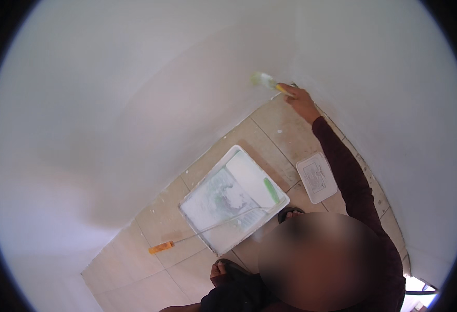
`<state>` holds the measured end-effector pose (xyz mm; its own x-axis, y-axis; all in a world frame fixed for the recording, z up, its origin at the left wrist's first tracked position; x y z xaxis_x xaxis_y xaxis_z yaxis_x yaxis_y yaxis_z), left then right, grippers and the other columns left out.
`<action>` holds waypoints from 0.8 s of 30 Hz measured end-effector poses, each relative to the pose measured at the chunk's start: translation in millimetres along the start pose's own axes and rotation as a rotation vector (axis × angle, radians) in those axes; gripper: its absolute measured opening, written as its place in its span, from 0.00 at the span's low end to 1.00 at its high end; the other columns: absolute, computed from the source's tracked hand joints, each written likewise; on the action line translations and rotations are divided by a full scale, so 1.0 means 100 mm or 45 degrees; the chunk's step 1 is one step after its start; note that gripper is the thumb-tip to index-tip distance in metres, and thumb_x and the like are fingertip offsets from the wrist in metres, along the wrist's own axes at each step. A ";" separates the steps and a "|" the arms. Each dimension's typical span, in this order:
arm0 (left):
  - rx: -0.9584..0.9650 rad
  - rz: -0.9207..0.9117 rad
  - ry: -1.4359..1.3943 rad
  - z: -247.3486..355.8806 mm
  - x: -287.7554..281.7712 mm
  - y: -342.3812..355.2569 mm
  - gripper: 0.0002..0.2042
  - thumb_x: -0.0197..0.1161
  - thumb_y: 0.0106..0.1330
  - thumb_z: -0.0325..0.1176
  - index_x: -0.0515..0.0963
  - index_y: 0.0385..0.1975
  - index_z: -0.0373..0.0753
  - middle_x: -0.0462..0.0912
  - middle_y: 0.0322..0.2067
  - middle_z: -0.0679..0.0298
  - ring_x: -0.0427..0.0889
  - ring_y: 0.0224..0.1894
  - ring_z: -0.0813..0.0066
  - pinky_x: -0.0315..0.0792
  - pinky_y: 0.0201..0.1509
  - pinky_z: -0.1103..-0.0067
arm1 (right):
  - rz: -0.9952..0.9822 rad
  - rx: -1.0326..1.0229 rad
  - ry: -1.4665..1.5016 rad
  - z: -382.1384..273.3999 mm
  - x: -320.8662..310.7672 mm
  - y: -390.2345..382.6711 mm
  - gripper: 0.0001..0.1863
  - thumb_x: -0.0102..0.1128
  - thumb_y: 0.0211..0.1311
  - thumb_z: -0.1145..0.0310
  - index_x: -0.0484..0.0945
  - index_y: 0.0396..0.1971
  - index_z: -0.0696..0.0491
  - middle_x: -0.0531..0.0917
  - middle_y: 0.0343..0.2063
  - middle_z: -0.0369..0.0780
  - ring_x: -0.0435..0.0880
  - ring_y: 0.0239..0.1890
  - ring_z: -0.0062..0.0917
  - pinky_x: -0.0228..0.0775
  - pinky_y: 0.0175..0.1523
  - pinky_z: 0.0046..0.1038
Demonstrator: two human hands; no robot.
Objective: The person paints a white wall using a yellow-handled paintbrush. They repeatedly dip the brush into a white paint tray on the floor to reload paint and apply it to the wall surface in a corner area.
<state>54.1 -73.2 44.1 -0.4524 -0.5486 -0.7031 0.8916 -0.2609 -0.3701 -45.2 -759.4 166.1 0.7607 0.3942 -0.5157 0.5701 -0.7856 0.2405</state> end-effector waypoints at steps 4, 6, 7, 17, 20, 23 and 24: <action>0.023 0.030 -0.125 -0.18 0.02 0.02 0.14 0.55 0.69 0.41 0.79 0.31 0.35 0.82 0.24 0.58 0.79 0.27 0.72 0.73 0.34 0.73 | 0.170 0.219 0.080 0.22 -0.30 0.04 0.25 0.55 0.61 0.75 0.71 0.60 0.56 0.78 0.56 0.43 0.75 0.58 0.26 0.61 0.63 0.24; 0.023 0.035 -0.213 -0.21 0.05 0.01 0.14 0.55 0.69 0.41 0.79 0.31 0.35 0.83 0.24 0.57 0.79 0.28 0.70 0.73 0.34 0.72 | 0.306 0.278 0.135 0.23 -0.40 -0.05 0.25 0.54 0.61 0.75 0.70 0.61 0.57 0.78 0.56 0.44 0.75 0.58 0.26 0.61 0.63 0.24; 0.007 0.055 -0.175 -0.21 0.02 0.02 0.15 0.55 0.69 0.41 0.79 0.31 0.35 0.82 0.24 0.57 0.79 0.28 0.70 0.73 0.34 0.72 | 0.327 0.269 0.135 0.17 -0.33 -0.03 0.26 0.54 0.61 0.75 0.69 0.61 0.57 0.77 0.56 0.45 0.74 0.59 0.27 0.60 0.64 0.24; -0.017 0.061 -0.134 -0.07 -0.03 -0.02 0.15 0.55 0.69 0.41 0.79 0.30 0.35 0.82 0.23 0.57 0.79 0.27 0.70 0.72 0.34 0.71 | 0.265 -0.057 0.022 -0.86 1.06 -0.57 0.31 0.55 0.60 0.73 0.61 0.65 0.59 0.74 0.55 0.56 0.72 0.58 0.46 0.63 0.63 0.36; -0.007 0.081 -0.122 0.05 -0.07 -0.06 0.14 0.56 0.69 0.41 0.79 0.30 0.36 0.82 0.22 0.58 0.79 0.26 0.71 0.72 0.33 0.72 | 0.148 -0.115 0.102 -1.24 1.38 -0.75 0.31 0.55 0.60 0.72 0.61 0.65 0.59 0.76 0.50 0.56 0.75 0.54 0.48 0.66 0.58 0.37; -0.002 0.089 -0.113 -0.17 -0.03 0.01 0.14 0.56 0.69 0.41 0.79 0.30 0.36 0.82 0.22 0.58 0.78 0.26 0.72 0.72 0.33 0.72 | -0.118 -0.021 0.145 -1.57 1.64 -0.90 0.29 0.55 0.61 0.74 0.63 0.64 0.58 0.76 0.51 0.53 0.75 0.54 0.46 0.67 0.58 0.33; -0.002 0.087 -0.103 -0.27 -0.01 0.03 0.14 0.56 0.69 0.42 0.79 0.31 0.36 0.82 0.22 0.58 0.78 0.26 0.72 0.72 0.33 0.72 | -0.225 0.025 0.155 -1.65 1.70 -0.93 0.29 0.54 0.61 0.75 0.64 0.64 0.58 0.76 0.52 0.52 0.75 0.55 0.45 0.67 0.59 0.31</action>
<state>57.2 -51.7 26.9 -0.3873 -0.6277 -0.6752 0.9203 -0.2195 -0.3238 82.2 -541.0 191.5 0.6819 0.5804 -0.4451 0.6928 -0.7077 0.1385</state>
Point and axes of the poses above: each hand's wrist, its own y-axis towards the middle knuckle, its own x-axis out of the palm, z = x × y, the point moved 10 cm from there along y, towards the middle knuckle
